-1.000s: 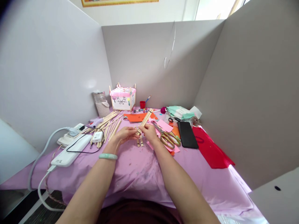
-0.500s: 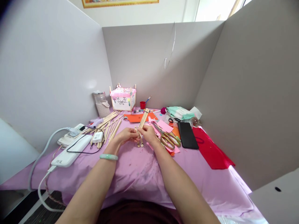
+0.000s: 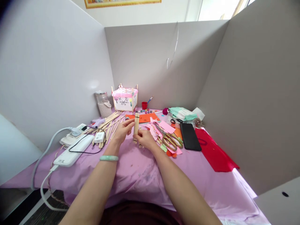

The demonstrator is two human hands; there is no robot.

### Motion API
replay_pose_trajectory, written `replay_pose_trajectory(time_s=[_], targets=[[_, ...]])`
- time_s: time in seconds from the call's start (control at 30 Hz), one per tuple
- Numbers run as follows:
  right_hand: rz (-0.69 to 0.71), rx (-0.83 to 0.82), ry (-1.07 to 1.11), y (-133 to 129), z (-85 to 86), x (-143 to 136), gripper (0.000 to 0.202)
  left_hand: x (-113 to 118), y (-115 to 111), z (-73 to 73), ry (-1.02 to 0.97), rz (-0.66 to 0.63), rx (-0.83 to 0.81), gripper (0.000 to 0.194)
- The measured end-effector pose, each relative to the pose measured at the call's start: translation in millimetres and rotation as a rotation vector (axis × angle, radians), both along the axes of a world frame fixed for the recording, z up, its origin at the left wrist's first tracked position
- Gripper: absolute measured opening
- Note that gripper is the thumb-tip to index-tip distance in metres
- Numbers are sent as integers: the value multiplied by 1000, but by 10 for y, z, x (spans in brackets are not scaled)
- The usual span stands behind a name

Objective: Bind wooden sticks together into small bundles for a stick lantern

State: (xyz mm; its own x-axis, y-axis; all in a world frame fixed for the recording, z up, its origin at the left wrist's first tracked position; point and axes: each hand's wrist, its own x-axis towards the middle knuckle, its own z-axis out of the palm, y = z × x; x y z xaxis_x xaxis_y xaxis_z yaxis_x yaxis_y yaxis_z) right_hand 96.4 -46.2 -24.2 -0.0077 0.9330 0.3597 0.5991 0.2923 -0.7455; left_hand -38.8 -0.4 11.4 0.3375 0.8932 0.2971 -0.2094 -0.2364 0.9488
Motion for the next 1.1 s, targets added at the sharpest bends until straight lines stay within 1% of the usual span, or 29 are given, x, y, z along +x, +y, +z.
replay_pose_trajectory(time_s=[0.13,0.23,0.43,0.53,0.7,0.8,0.97,1.03,1.1], targets=[[-30,24,-123,-11,-25,-91,22,38,11,-8,-113,53,5,32],[-43,48,-174,-23,-24,-106,22,67,6,-6,-156,87,36,31],[-59,57,-194,-43,-13,-111,22,101,-29,18,-167,60,43,33],[-53,59,-182,-49,-2,-118,21,103,-46,27,-142,61,22,36],[-63,66,-196,-66,18,-129,20,89,-61,30,-106,70,29,36],[-68,61,-206,-82,31,-136,20,85,-61,34,-138,54,24,36],[-65,60,-198,-90,39,-147,21,77,-49,47,-201,-10,-7,33],[-64,63,-194,-80,28,-147,21,73,-46,48,-193,-8,-2,35],[-58,57,-185,-63,11,-137,21,69,-45,43,-133,-13,-6,36]])
